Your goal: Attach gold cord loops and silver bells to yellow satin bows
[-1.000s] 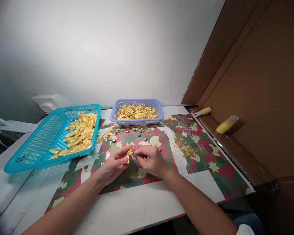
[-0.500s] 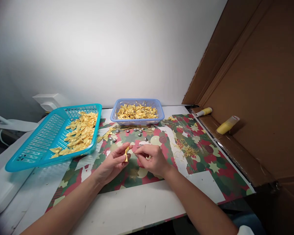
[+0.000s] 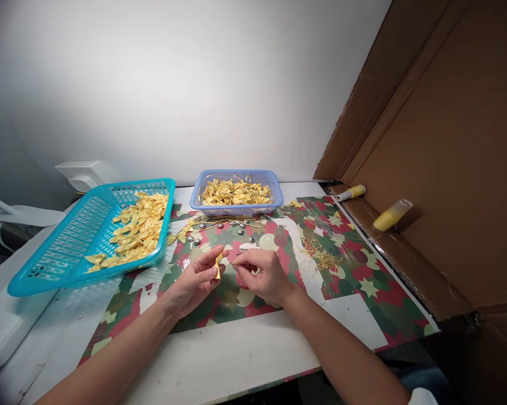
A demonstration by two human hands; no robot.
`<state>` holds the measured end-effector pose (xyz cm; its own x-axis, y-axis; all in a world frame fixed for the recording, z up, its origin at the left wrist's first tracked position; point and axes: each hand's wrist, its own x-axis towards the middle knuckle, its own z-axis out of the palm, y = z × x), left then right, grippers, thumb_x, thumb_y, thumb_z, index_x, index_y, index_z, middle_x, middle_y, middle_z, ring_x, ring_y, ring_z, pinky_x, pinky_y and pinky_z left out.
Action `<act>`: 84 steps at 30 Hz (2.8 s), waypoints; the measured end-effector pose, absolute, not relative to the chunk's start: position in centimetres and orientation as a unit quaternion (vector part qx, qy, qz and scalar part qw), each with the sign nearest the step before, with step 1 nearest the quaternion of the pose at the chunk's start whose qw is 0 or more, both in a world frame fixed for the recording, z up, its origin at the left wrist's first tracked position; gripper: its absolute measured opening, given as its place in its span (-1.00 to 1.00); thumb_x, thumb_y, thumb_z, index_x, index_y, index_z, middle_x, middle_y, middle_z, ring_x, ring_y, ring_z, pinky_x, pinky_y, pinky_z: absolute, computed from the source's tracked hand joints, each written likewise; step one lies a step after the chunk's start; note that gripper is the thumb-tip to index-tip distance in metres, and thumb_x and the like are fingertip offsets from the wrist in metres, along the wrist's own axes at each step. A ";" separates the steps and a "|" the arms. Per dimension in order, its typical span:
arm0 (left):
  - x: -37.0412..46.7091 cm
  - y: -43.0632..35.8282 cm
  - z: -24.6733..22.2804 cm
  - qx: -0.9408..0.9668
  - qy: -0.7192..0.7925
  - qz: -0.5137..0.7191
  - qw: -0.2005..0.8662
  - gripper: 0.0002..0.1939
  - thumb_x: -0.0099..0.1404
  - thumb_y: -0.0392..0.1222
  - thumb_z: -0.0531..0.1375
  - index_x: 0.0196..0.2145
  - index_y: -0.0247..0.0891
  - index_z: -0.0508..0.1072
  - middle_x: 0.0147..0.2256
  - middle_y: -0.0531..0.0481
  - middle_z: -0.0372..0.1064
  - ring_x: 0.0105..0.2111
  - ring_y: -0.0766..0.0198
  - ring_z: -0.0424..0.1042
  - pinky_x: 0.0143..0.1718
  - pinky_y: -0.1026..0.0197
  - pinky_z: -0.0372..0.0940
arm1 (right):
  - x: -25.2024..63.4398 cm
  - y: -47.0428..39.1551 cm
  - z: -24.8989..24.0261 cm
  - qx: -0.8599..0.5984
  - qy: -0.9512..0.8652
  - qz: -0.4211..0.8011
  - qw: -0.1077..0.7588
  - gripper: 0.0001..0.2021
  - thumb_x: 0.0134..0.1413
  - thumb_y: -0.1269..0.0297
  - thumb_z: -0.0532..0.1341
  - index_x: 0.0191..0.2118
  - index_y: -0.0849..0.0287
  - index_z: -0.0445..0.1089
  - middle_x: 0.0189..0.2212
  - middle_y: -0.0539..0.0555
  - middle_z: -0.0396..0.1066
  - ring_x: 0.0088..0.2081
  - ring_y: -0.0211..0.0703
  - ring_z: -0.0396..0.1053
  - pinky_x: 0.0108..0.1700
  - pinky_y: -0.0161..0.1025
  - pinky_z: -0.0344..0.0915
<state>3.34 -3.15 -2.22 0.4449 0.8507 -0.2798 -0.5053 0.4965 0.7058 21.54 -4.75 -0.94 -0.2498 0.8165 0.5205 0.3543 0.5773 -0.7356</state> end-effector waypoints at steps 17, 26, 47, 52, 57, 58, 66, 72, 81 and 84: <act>3.4 -3.2 -2.6 0.309 0.295 0.402 0.810 -0.55 -0.10 -0.29 0.46 -0.18 -0.09 0.61 -0.17 0.00 0.53 -0.44 0.47 0.33 -0.41 0.40 0.23 | 21.5 -4.9 -1.1 -0.376 -0.771 0.208 0.471 -0.81 0.05 0.53 0.11 -0.41 0.17 0.44 -0.59 -0.01 0.41 -0.55 -0.32 0.28 -0.48 -0.37 0.21; 3.3 -3.3 -2.8 0.285 0.281 0.378 0.835 -0.55 -0.13 -0.25 0.48 -0.20 -0.06 0.62 -0.07 0.01 0.51 -0.48 0.53 0.29 -0.45 0.48 0.24 | 21.2 -4.8 -2.4 -0.400 -0.699 0.353 0.477 -0.88 0.08 0.39 0.20 -0.43 0.17 0.47 -0.54 0.01 0.45 -0.48 -0.26 0.34 -0.38 -0.32 0.29; 3.4 -3.7 -2.6 0.252 0.259 0.366 0.858 -0.54 -0.17 -0.28 0.49 -0.23 -0.11 0.62 -0.29 0.05 0.55 -0.54 0.54 0.30 -0.51 0.48 0.22 | 20.1 -4.7 -3.2 -0.349 -0.582 0.531 0.507 -0.80 0.05 0.12 0.29 -0.42 0.15 0.46 -0.55 -0.02 0.36 -0.57 -0.34 0.17 -0.52 -0.34 0.16; 3.5 -3.5 -2.2 0.301 0.290 0.388 0.821 -0.57 -0.14 -0.26 0.48 -0.23 -0.11 0.63 -0.17 -0.01 0.54 -0.41 0.43 0.38 -0.44 0.42 0.25 | 20.1 -4.5 -3.0 -0.375 -0.624 0.490 0.479 -0.78 0.11 0.10 0.23 -0.38 0.14 0.47 -0.46 0.00 0.41 -0.44 -0.26 0.28 -0.37 -0.29 0.26; 3.8 -3.3 -2.2 0.384 0.358 0.408 0.747 -0.58 -0.08 -0.20 0.46 -0.18 -0.09 0.61 -0.17 -0.02 0.55 -0.36 0.36 0.40 -0.37 0.34 0.28 | 20.1 -3.9 -3.2 -0.400 -0.696 0.367 0.470 -0.80 0.17 0.25 0.18 -0.46 0.15 0.43 -0.43 0.03 0.41 -0.32 -0.19 0.31 -0.21 -0.23 0.25; 3.8 -3.3 -2.3 0.396 0.373 0.405 0.735 -0.58 -0.06 -0.19 0.45 -0.16 -0.10 0.60 -0.17 -0.02 0.55 -0.35 0.34 0.41 -0.34 0.32 0.30 | 20.1 -3.8 -3.3 -0.408 -0.704 0.344 0.468 -0.79 0.16 0.30 0.17 -0.49 0.15 0.41 -0.46 0.02 0.39 -0.34 -0.20 0.29 -0.23 -0.24 0.24; 3.8 -3.3 -2.6 0.419 0.411 0.379 0.716 -0.57 0.03 -0.14 0.40 -0.09 -0.15 0.57 0.00 -0.10 0.47 -0.10 0.16 0.45 -0.17 0.23 0.35 | 20.0 -4.0 -3.4 -0.449 -0.705 0.324 0.443 -0.80 0.06 0.50 0.15 -0.48 0.16 0.45 -0.51 -0.01 0.41 -0.46 -0.26 0.29 -0.37 -0.32 0.21; 3.7 -3.2 -2.9 0.423 0.420 0.372 0.712 -0.57 0.06 -0.13 0.38 -0.07 -0.15 0.56 0.02 -0.11 0.45 -0.09 0.17 0.43 -0.20 0.26 0.33 | 19.9 -3.9 -3.7 -0.459 -0.695 0.329 0.445 -0.80 0.03 0.53 0.15 -0.48 0.17 0.47 -0.53 -0.02 0.40 -0.48 -0.28 0.27 -0.40 -0.34 0.19; 3.9 -3.2 -2.3 0.411 0.435 0.368 0.712 -0.57 0.00 -0.17 0.41 -0.11 -0.15 0.59 -0.05 -0.10 0.49 -0.32 0.31 0.44 -0.32 0.30 0.29 | 20.0 -3.8 -4.0 -0.468 -0.689 0.329 0.445 -0.82 0.00 0.52 0.17 -0.47 0.16 0.48 -0.52 -0.02 0.45 -0.46 -0.26 0.34 -0.37 -0.33 0.25; 3.9 -3.2 -2.2 0.412 0.438 0.365 0.710 -0.59 0.00 -0.19 0.41 -0.13 -0.16 0.59 -0.07 -0.09 0.51 -0.34 0.32 0.44 -0.33 0.31 0.28 | 20.0 -3.8 -4.1 -0.466 -0.690 0.328 0.446 -0.81 0.00 0.52 0.17 -0.47 0.15 0.49 -0.51 -0.01 0.47 -0.46 -0.26 0.35 -0.36 -0.33 0.26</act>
<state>3.95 -3.21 -2.19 0.3489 0.8803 -0.3215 -0.1583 0.3935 0.9056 19.98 -3.76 -4.12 -0.1678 0.9359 0.3097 0.3517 0.3503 -0.8681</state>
